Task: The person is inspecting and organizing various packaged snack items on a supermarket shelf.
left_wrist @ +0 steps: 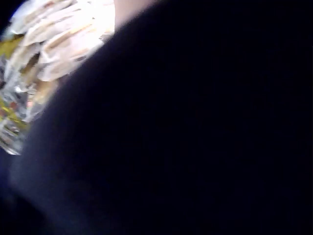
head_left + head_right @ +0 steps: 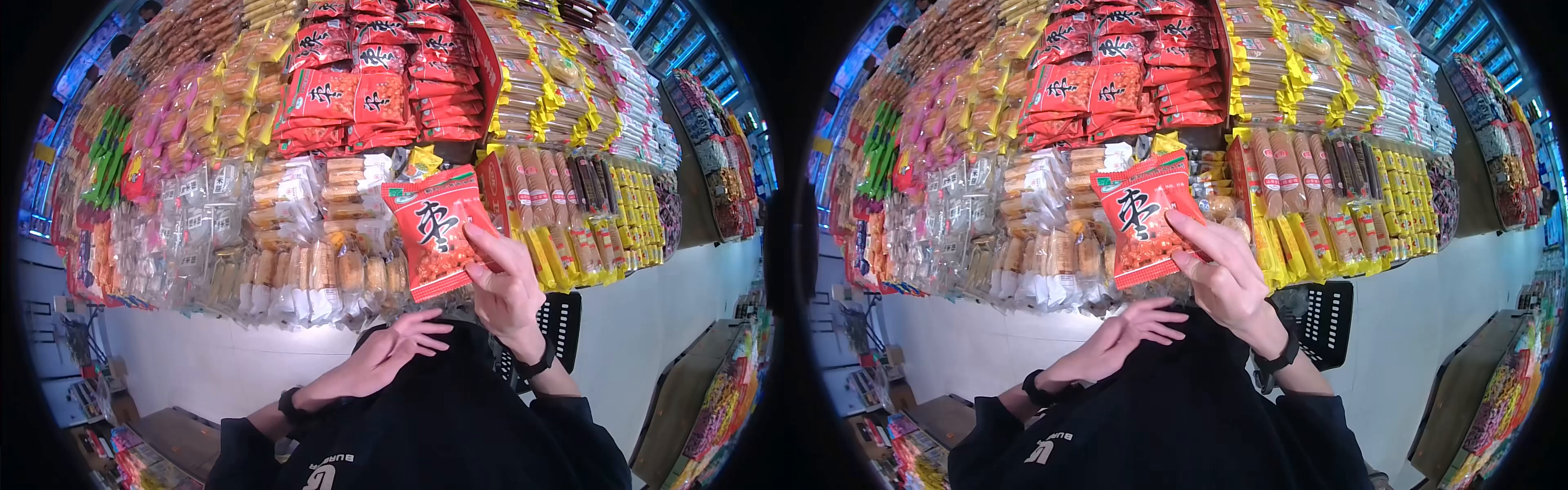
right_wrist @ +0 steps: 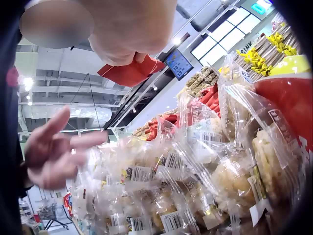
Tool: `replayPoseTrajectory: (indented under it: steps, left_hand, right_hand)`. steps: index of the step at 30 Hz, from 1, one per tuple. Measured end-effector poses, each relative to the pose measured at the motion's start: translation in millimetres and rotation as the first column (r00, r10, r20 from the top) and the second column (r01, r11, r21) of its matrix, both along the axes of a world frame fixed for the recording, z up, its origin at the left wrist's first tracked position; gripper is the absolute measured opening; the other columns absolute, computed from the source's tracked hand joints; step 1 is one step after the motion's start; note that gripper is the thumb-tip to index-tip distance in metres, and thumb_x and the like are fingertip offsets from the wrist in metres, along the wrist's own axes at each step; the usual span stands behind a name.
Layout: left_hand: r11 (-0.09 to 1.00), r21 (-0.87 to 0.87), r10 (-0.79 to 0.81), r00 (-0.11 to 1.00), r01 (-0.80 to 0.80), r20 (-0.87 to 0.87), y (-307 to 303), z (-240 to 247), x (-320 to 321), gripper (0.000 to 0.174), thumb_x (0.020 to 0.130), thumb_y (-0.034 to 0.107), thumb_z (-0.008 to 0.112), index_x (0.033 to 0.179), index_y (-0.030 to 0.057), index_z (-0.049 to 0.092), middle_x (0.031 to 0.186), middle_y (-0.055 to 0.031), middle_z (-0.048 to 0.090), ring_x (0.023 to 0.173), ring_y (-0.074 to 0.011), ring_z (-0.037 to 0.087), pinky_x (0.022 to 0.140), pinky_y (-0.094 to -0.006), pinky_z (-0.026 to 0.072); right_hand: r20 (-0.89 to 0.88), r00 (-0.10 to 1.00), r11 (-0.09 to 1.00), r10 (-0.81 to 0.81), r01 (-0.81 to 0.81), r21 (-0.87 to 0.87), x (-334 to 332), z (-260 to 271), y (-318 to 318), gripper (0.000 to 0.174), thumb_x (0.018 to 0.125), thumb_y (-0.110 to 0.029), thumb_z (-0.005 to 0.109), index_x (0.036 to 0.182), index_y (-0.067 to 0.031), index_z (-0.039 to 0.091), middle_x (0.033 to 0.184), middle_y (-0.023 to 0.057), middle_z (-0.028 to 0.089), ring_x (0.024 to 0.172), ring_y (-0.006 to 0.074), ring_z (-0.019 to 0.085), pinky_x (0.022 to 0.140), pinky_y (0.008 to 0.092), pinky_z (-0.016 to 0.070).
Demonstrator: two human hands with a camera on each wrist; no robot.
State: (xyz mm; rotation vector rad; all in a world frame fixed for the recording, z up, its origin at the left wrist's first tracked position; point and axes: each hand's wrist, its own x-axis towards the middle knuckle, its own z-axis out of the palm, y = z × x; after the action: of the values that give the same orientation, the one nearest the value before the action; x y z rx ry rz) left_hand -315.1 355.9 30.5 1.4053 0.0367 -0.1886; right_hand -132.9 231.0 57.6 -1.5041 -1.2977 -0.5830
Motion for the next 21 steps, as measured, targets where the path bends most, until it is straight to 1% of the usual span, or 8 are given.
replayPoseTrajectory:
  steps: [3, 5, 8, 9, 12, 15, 16, 21]
  left_hand:
    - [0.919, -0.300, 0.301, 0.947, -0.256, 0.114, 8.7, 39.7, 17.0, 0.077, 0.103, 0.055, 0.034, 0.152, -0.0002, 0.011, 0.140, -0.0242, 0.047, 0.119, -0.0370, 0.059, 0.096, -0.0459, 0.0514]
    - [0.825, -0.439, 0.472, 0.861, -0.355, 0.190, 14.7, 45.6, 28.6, 0.071, 0.104, 0.045, 0.044, 0.150, -0.0020, 0.018, 0.136, -0.0216, 0.050, 0.119, -0.0303, 0.059, 0.096, -0.0413, 0.0506]
    - [0.754, -0.050, 0.649, 0.732, -0.655, 0.206, 24.2, 62.4, 48.9, 0.047, 0.093, 0.008, 0.067, 0.134, -0.0014, 0.045, 0.124, -0.0120, 0.060, 0.111, -0.0126, 0.058, 0.091, -0.0298, 0.0499]
    - [0.750, -0.074, 0.658, 0.728, -0.658, 0.195, 28.1, 62.7, 52.7, 0.044, 0.093, 0.008, 0.067, 0.131, -0.0013, 0.048, 0.121, -0.0107, 0.062, 0.109, -0.0118, 0.059, 0.091, -0.0290, 0.0499]
    - [0.730, -0.101, 0.682, 0.709, -0.676, 0.182, 31.2, 65.3, 59.5, 0.031, 0.094, 0.008, 0.066, 0.122, -0.0014, 0.055, 0.110, -0.0072, 0.068, 0.100, -0.0095, 0.063, 0.088, -0.0260, 0.0501]
    - [0.736, -0.070, 0.675, 0.721, -0.673, 0.158, 27.4, 67.2, 56.7, 0.030, 0.096, 0.011, 0.065, 0.121, -0.0016, 0.056, 0.110, -0.0068, 0.067, 0.098, -0.0082, 0.062, 0.087, -0.0251, 0.0496]
    - [0.741, -0.054, 0.666, 0.724, -0.669, 0.180, 26.4, 65.9, 57.8, 0.030, 0.096, 0.012, 0.065, 0.121, -0.0017, 0.057, 0.109, -0.0063, 0.067, 0.097, -0.0078, 0.061, 0.085, -0.0244, 0.0494]
    - [0.751, 0.039, 0.642, 0.742, -0.660, 0.194, 25.7, 68.4, 59.3, 0.027, 0.098, 0.016, 0.064, 0.118, -0.0024, 0.060, 0.103, -0.0041, 0.067, 0.091, -0.0056, 0.060, 0.080, -0.0218, 0.0482]
  right_hand:
    - [0.009, 1.000, 1.000, 0.001, -0.001, -0.021, -7.6, -0.1, -2.8, 0.028, 0.076, 0.006, 0.077, 0.089, -0.0006, 0.053, 0.119, 0.0220, 0.067, 0.097, 0.0343, 0.068, 0.082, 0.0378, 0.0554]
    - [0.008, 1.000, 0.998, 0.025, -0.025, -0.050, -13.0, 0.3, -0.7, 0.028, 0.075, 0.007, 0.077, 0.091, -0.0006, 0.055, 0.120, 0.0218, 0.066, 0.099, 0.0347, 0.068, 0.083, 0.0381, 0.0554]
    - [-0.020, 0.974, 0.969, 0.224, -0.224, -0.099, -16.3, -0.3, 9.2, 0.023, 0.076, 0.005, 0.074, 0.095, 0.0003, 0.061, 0.126, 0.0235, 0.063, 0.095, 0.0326, 0.069, 0.079, 0.0357, 0.0572]
    - [-0.040, 0.958, 0.946, 0.283, -0.286, -0.152, -17.0, 0.3, 9.7, 0.022, 0.077, 0.004, 0.073, 0.096, 0.0007, 0.063, 0.127, 0.0244, 0.062, 0.094, 0.0315, 0.070, 0.078, 0.0351, 0.0576]
    - [-0.257, 0.931, 0.966, 0.259, -0.247, 0.080, -21.6, 14.0, 12.4, 0.023, 0.080, -0.001, 0.071, 0.102, 0.0017, 0.063, 0.123, 0.0239, 0.064, 0.088, 0.0251, 0.071, 0.074, 0.0317, 0.0572]
    - [-0.772, 0.568, 0.959, 0.284, -0.175, 0.224, -24.6, 22.1, 16.8, 0.021, 0.084, -0.005, 0.071, 0.102, 0.0019, 0.063, 0.118, 0.0201, 0.065, 0.082, 0.0167, 0.069, 0.069, 0.0272, 0.0550]
    - [-0.845, 0.475, 0.964, 0.247, -0.209, 0.164, -20.4, 29.6, 20.6, 0.019, 0.087, -0.009, 0.072, 0.102, 0.0013, 0.064, 0.102, 0.0106, 0.069, 0.075, 0.0077, 0.064, 0.065, 0.0222, 0.0507]
    - [-0.891, 0.432, 0.940, 0.139, -0.340, -0.017, -8.0, 25.4, 22.1, 0.021, 0.088, -0.014, 0.076, 0.101, -0.0009, 0.066, 0.076, -0.0031, 0.066, 0.068, -0.0002, 0.056, 0.063, 0.0196, 0.0463]
